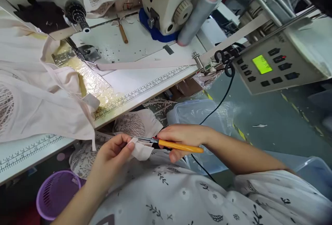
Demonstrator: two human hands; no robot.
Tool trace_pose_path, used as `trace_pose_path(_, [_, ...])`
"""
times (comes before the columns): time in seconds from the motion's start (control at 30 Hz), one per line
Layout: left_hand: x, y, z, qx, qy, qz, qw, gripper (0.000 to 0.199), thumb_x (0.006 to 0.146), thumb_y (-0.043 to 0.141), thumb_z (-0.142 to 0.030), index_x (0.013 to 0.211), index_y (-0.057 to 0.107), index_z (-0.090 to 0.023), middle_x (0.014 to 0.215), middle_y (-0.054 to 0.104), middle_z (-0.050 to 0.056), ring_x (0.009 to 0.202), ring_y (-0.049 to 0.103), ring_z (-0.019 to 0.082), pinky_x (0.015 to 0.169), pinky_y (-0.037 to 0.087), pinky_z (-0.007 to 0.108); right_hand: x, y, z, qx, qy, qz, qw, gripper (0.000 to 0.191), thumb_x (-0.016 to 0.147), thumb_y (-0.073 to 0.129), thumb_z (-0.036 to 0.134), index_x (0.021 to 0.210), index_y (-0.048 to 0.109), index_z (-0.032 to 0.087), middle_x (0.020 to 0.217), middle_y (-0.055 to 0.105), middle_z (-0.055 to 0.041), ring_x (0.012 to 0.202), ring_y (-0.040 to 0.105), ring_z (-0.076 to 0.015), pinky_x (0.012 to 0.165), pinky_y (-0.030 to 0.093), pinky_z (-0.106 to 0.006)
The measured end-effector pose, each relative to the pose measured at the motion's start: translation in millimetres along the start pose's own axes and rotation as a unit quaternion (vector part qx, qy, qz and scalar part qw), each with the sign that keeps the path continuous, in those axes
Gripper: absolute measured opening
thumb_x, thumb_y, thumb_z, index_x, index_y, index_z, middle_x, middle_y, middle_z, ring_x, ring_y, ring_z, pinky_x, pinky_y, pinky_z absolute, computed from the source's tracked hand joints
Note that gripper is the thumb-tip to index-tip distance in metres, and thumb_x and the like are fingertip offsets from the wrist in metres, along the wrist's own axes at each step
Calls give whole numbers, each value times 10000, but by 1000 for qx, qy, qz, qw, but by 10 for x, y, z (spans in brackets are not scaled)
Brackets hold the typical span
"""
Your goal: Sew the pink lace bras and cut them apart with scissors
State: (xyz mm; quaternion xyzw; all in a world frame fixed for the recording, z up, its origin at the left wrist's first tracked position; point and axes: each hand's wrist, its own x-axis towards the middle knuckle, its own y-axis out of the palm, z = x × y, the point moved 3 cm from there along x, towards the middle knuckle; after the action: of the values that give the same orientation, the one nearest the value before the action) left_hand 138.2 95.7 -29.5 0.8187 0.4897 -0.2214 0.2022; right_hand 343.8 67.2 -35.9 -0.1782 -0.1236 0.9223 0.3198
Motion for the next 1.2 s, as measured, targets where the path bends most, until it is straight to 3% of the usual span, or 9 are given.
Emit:
trace_pose_path(0.17, [13,-13,11,-11,-8,12,1000,262,720,696,-389,720,593,-148,634,581,-10,554,479,87,517,380,172,-51,-77,40,-71,53,34,995,439,812,486,613,687,447,194,650,424,26,562,357,-103,551,291,-217])
trace_pose_path(0.43, [8,-43,69,-35,-21,36,999,215,745,695,-368,756,620,-167,669,598,-11,581,485,89,531,384,176,-54,-147,149,-164,142,90,972,521,756,482,696,668,421,187,659,486,-10,528,362,-112,500,259,-230])
trace_pose_path(0.93, [7,3,60,-52,-19,50,997,263,711,708,-394,694,607,-151,587,565,-12,519,453,82,491,355,177,-93,-193,249,-175,177,92,964,547,738,484,723,647,425,187,607,457,8,507,366,-108,475,249,-229])
trace_pose_path(1.2, [2,-14,67,-56,-24,56,997,254,733,695,-391,689,596,-162,616,561,-6,547,463,95,510,356,190,-89,-122,187,-142,217,56,964,487,774,520,627,609,389,188,593,437,15,532,385,-110,501,269,-225])
